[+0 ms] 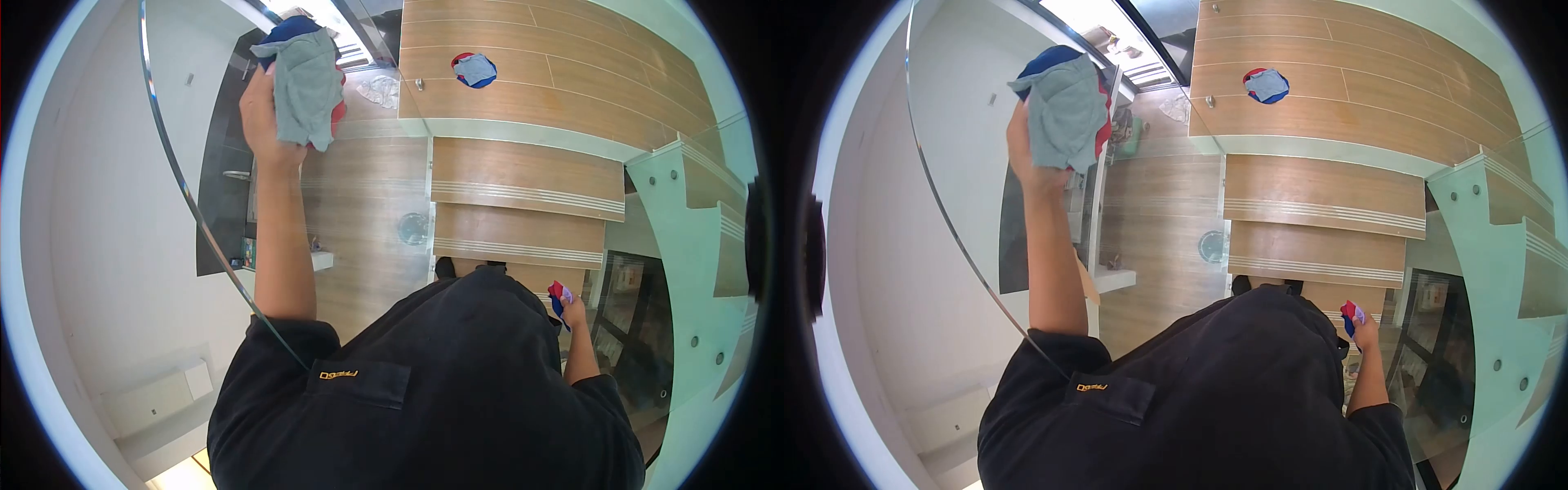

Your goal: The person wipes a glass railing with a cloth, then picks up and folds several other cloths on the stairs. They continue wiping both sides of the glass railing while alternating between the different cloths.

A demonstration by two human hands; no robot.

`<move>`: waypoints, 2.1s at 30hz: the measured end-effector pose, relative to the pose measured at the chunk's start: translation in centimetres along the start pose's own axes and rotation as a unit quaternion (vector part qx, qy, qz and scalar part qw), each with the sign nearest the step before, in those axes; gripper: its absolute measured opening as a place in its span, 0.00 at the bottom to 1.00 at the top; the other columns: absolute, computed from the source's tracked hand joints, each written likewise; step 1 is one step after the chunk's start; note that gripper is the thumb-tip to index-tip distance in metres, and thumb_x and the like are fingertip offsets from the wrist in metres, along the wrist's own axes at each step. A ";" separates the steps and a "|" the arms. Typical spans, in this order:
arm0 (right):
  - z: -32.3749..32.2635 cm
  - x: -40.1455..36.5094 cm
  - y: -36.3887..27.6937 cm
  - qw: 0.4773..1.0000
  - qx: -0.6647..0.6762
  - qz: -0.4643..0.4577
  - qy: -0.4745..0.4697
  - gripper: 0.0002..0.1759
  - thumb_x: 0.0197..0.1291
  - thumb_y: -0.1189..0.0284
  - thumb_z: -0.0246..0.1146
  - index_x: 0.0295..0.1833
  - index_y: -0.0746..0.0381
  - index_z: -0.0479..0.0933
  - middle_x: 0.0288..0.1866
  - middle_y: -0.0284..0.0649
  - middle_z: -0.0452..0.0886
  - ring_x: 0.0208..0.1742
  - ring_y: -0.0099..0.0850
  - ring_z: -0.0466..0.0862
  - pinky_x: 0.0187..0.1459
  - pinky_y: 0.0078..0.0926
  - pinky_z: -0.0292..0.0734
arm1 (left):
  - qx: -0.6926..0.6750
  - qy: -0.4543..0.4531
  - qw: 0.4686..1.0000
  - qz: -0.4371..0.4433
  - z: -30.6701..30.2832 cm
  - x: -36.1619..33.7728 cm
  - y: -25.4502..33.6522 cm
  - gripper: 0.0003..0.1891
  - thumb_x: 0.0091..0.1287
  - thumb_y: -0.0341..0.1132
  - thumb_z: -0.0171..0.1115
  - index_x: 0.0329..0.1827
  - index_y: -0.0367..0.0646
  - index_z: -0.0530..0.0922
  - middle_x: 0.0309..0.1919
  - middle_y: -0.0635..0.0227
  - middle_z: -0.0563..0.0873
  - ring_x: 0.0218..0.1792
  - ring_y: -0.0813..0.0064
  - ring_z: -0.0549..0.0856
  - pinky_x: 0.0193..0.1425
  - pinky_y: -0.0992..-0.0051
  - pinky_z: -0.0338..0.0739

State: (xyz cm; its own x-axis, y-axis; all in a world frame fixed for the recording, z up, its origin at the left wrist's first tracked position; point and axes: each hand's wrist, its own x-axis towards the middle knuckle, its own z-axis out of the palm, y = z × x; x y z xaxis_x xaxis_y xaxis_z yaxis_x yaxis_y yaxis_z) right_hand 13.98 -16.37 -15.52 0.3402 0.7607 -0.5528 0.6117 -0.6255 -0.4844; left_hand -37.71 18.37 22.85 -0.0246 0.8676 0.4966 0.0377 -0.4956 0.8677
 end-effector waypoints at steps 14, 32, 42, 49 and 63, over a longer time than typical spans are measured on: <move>2.6 2.9 3.9 0.999 0.027 -0.001 0.019 0.17 0.63 0.67 0.62 0.52 0.67 0.77 0.45 0.56 0.84 0.48 0.49 0.84 0.51 0.39 0.75 | -0.034 0.100 0.979 -0.173 -1.3 -10.2 2.6 0.25 0.76 0.42 0.40 0.68 0.33 0.65 0.59 0.54 0.79 0.56 0.63 0.81 0.61 0.65 0.76; 7.6 -5.9 14.6 0.992 -0.002 0.124 0.026 0.17 0.62 0.65 0.63 0.50 0.67 0.78 0.43 0.56 0.83 0.47 0.53 0.83 0.50 0.42 0.74 | -0.146 -0.003 0.964 -0.224 1.9 -13.1 3.6 0.38 0.76 0.60 0.33 0.80 0.43 0.48 0.79 0.70 0.53 0.71 0.64 0.68 0.59 0.60 0.79; 4.3 -0.7 10.9 0.997 0.067 0.021 0.038 0.18 0.63 0.66 0.62 0.52 0.68 0.78 0.44 0.55 0.84 0.48 0.51 0.84 0.51 0.41 0.75 | -0.195 -0.033 0.964 -0.176 2.5 -3.3 3.6 0.40 0.74 0.62 0.34 0.78 0.39 0.55 0.76 0.58 0.61 0.73 0.63 0.64 0.71 0.61 0.67; 0.4 1.9 3.8 0.993 0.092 -0.026 0.064 0.20 0.64 0.65 0.63 0.55 0.68 0.77 0.45 0.54 0.84 0.49 0.46 0.84 0.52 0.38 0.74 | -0.177 -0.032 0.915 -0.362 0.7 -1.4 -6.7 0.33 0.74 0.59 0.44 0.74 0.45 0.66 0.65 0.60 0.75 0.61 0.67 0.76 0.63 0.68 0.74; 3.6 -4.2 10.6 0.983 0.144 0.110 -0.011 0.18 0.63 0.70 0.62 0.56 0.67 0.77 0.46 0.53 0.85 0.49 0.46 0.84 0.53 0.39 0.75 | -0.170 0.018 0.976 -0.135 3.4 5.6 5.1 0.28 0.75 0.53 0.47 0.68 0.40 0.70 0.41 0.58 0.83 0.40 0.70 0.82 0.46 0.70 0.79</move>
State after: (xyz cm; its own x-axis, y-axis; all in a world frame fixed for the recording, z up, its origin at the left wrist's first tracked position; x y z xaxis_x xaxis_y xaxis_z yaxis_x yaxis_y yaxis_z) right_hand 16.46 -26.83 -20.80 0.4237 0.5999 -0.6787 0.2968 -0.7999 -0.5217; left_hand -34.25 20.87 29.95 -0.0235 0.9694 0.2443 -0.3079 -0.2395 0.9208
